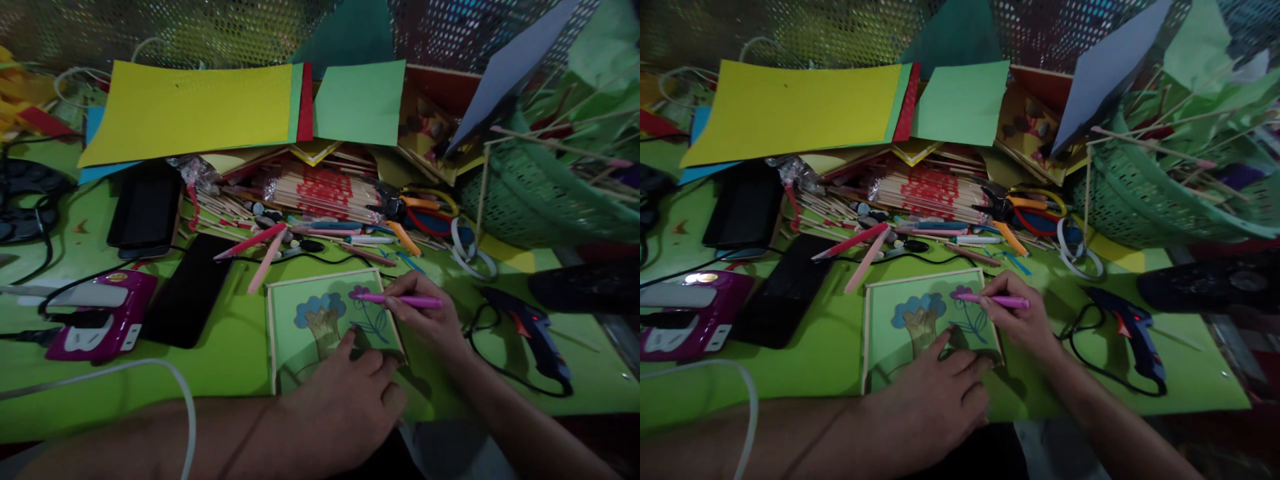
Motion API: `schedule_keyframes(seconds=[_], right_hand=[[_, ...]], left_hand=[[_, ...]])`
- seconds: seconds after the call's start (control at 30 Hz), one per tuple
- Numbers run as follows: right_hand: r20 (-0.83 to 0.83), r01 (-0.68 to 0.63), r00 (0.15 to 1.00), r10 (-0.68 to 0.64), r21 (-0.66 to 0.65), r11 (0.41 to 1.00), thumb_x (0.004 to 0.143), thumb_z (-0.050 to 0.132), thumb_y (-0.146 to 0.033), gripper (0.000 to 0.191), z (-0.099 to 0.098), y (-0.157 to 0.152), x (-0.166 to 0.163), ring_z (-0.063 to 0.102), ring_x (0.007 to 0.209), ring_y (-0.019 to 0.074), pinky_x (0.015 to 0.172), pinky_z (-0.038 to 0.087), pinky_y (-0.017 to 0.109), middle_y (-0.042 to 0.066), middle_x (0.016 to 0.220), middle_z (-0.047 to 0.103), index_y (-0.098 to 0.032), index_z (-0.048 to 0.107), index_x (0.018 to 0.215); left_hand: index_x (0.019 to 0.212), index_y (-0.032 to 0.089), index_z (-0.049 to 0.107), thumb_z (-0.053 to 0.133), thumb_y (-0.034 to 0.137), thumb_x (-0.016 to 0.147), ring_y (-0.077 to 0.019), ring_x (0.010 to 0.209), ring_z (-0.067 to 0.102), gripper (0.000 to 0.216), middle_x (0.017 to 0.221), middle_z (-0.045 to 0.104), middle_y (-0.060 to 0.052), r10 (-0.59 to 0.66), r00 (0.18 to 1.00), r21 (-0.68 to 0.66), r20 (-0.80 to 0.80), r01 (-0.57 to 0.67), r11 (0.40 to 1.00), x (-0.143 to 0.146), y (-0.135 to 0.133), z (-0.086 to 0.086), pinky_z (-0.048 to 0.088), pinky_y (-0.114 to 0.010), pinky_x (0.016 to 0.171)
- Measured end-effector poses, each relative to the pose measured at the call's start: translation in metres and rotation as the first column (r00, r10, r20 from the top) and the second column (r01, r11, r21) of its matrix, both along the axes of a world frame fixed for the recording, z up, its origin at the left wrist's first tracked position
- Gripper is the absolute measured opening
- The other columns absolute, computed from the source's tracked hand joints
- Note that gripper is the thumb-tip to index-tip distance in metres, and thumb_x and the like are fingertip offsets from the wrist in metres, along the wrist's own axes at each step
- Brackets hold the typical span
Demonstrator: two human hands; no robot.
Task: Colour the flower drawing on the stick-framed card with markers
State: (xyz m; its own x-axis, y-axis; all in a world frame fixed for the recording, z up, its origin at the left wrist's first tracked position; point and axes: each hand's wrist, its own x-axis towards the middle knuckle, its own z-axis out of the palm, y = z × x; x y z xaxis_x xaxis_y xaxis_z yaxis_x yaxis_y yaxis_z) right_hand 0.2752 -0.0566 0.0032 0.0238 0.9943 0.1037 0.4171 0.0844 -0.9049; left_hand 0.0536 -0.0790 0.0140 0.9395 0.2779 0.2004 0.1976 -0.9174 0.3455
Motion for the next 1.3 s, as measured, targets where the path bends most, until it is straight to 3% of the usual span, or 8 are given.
schedule_keyframes(seconds=[0.6, 0.9, 1.3], right_hand=[[0.036, -0.02, 0.999, 0.019, 0.005, 1.0, 0.089, 0.072, -0.028, 0.008, 0.0016, -0.0007, -0.0015, 0.059, 0.066, 0.0163, 0.061, 0.046, 0.029, 0.0, 0.077, 0.066, -0.023, 0.067, 0.085], [-0.054, 0.03, 0.998, -0.033, -0.051, 0.998, 0.09, 0.075, -0.04, 0.019, -0.002, -0.0022, 0.0034, 0.059, 0.07, 0.0184, 0.062, 0.046, 0.031, 0.002, 0.08, 0.063, -0.023, 0.066, 0.087], [-0.011, -0.011, 1.0, 0.01, -0.018, 1.0, 0.09, 0.074, -0.032, 0.012, -0.0006, -0.0011, 0.0016, 0.058, 0.068, 0.0173, 0.062, 0.046, 0.03, 0.0, 0.077, 0.065, -0.024, 0.067, 0.086]], left_hand=[[0.107, 0.017, 0.066, 0.044, 0.025, 0.107, -0.0238, 0.115, 0.061, 0.023, 0.131, 0.067, -0.01, 0.009, 1.0, 0.021, 0.008, -0.01, 1.0, -0.001, -0.0004, 0.0004, 0.038, -0.057, 0.109], [0.107, 0.018, 0.065, 0.044, 0.028, 0.107, -0.0234, 0.116, 0.061, 0.023, 0.132, 0.067, -0.009, 0.006, 1.0, 0.001, 0.006, -0.006, 1.0, -0.001, -0.0006, -0.0002, 0.036, -0.055, 0.111], [0.108, 0.017, 0.063, 0.042, 0.027, 0.108, -0.0246, 0.119, 0.059, 0.023, 0.133, 0.066, -0.011, -0.005, 1.0, -0.011, -0.009, 0.004, 1.0, -0.0017, -0.0004, 0.0025, 0.036, -0.058, 0.11]])
